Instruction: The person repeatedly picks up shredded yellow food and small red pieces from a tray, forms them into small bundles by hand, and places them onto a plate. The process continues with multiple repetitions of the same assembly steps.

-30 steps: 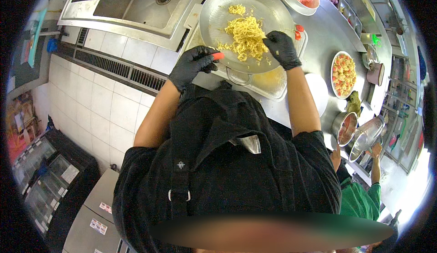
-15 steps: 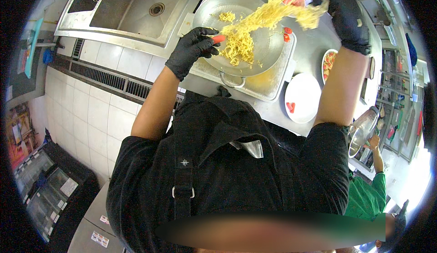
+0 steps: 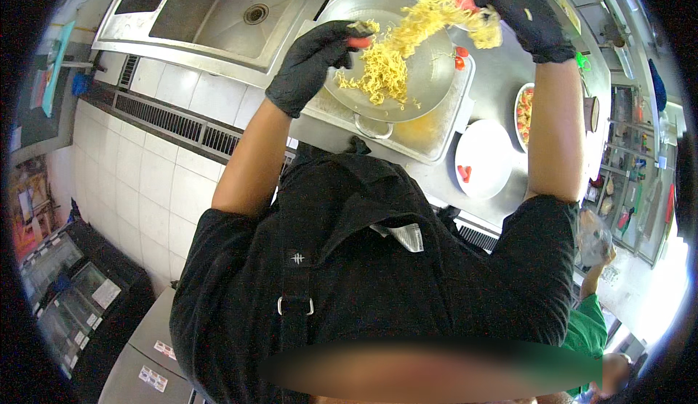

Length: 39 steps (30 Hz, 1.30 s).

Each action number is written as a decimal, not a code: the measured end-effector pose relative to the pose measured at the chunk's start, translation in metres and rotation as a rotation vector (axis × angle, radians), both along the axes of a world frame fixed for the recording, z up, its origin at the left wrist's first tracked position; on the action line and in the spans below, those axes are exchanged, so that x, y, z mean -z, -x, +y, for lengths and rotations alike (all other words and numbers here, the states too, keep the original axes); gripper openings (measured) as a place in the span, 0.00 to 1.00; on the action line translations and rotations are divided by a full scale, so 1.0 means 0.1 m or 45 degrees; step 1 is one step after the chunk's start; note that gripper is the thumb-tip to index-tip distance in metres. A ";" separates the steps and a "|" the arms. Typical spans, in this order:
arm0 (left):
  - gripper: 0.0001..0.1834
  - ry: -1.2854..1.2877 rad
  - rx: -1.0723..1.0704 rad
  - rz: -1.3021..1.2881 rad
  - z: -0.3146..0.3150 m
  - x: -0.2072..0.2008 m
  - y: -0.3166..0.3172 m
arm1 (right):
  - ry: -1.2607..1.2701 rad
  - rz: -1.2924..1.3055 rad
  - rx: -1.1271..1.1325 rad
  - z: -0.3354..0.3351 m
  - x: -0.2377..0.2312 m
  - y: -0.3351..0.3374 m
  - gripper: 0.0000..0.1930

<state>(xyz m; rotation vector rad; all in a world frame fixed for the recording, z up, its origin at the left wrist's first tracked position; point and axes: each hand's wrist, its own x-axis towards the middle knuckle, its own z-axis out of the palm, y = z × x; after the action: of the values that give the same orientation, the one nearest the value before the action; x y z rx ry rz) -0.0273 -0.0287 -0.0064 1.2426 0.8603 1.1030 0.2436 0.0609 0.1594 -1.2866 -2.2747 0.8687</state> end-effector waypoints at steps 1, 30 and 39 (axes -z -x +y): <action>0.24 -0.040 0.087 0.011 0.01 -0.16 -0.07 | 0.017 -0.042 0.057 -0.01 0.00 0.04 0.11; 0.24 -0.545 0.645 1.936 -0.05 -0.91 -0.39 | -0.522 -0.164 0.054 0.28 -0.42 0.20 0.16; 0.21 -0.446 -0.148 0.774 0.71 -0.64 -0.60 | -0.579 -0.048 0.264 -0.41 -1.10 0.58 0.13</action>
<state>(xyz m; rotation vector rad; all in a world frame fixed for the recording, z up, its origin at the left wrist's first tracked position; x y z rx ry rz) 0.0331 0.0420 0.0571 1.8931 1.2373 1.0030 0.1857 0.0196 0.2694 -1.2958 -2.1471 0.2360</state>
